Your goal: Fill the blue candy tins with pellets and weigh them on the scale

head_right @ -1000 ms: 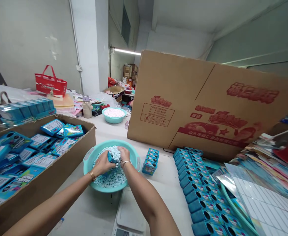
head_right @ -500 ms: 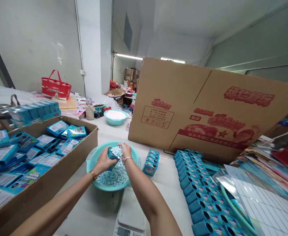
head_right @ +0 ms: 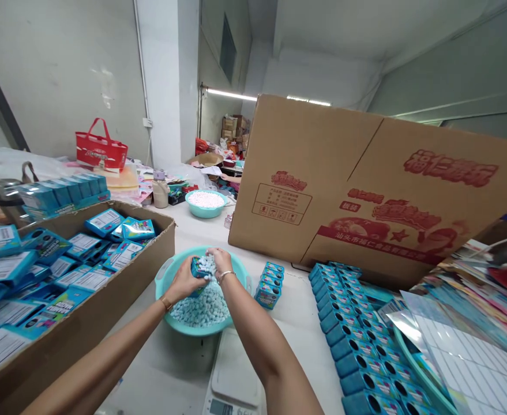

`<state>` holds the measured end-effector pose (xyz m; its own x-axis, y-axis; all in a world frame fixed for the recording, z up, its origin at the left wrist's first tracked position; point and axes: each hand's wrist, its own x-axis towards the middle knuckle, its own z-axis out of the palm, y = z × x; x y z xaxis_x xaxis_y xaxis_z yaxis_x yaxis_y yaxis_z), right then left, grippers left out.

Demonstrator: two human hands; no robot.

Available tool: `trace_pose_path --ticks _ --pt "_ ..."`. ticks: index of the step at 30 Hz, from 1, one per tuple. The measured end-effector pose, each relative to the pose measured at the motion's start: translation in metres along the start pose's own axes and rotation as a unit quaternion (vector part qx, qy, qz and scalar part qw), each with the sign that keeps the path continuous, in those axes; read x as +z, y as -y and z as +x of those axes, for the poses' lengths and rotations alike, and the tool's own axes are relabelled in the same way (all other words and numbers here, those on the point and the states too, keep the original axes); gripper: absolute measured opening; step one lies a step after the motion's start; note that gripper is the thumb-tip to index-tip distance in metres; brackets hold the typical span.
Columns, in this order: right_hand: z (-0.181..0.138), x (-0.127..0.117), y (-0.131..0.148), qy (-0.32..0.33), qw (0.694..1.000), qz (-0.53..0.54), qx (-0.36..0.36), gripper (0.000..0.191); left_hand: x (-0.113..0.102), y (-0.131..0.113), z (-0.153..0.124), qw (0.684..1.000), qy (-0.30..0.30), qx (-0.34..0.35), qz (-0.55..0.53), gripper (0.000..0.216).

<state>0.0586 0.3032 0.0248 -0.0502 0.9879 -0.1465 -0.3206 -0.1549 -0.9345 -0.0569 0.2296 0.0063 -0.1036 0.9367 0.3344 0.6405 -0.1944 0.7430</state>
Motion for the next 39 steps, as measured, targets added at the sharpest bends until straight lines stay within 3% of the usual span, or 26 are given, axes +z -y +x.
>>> trace_pose_path --ticks 12,22,32,39 --pt "-0.009 0.007 0.011 0.047 0.999 0.018 0.020 0.014 -0.006 0.003 -0.001 1.000 -0.003 0.008 -0.016 0.064" --pt "-0.021 0.002 0.010 0.045 0.998 0.042 0.018 0.018 -0.001 0.003 -0.011 0.999 -0.010 -0.012 -0.043 0.066" --pt "-0.037 -0.007 0.000 -0.013 0.995 0.087 -0.051 0.022 -0.004 -0.005 -0.014 0.998 0.024 0.054 -0.004 0.066" --pt "-0.041 -0.006 -0.019 -0.013 0.996 0.053 -0.068 0.031 -0.005 -0.007 -0.016 0.997 0.050 0.046 0.031 0.059"
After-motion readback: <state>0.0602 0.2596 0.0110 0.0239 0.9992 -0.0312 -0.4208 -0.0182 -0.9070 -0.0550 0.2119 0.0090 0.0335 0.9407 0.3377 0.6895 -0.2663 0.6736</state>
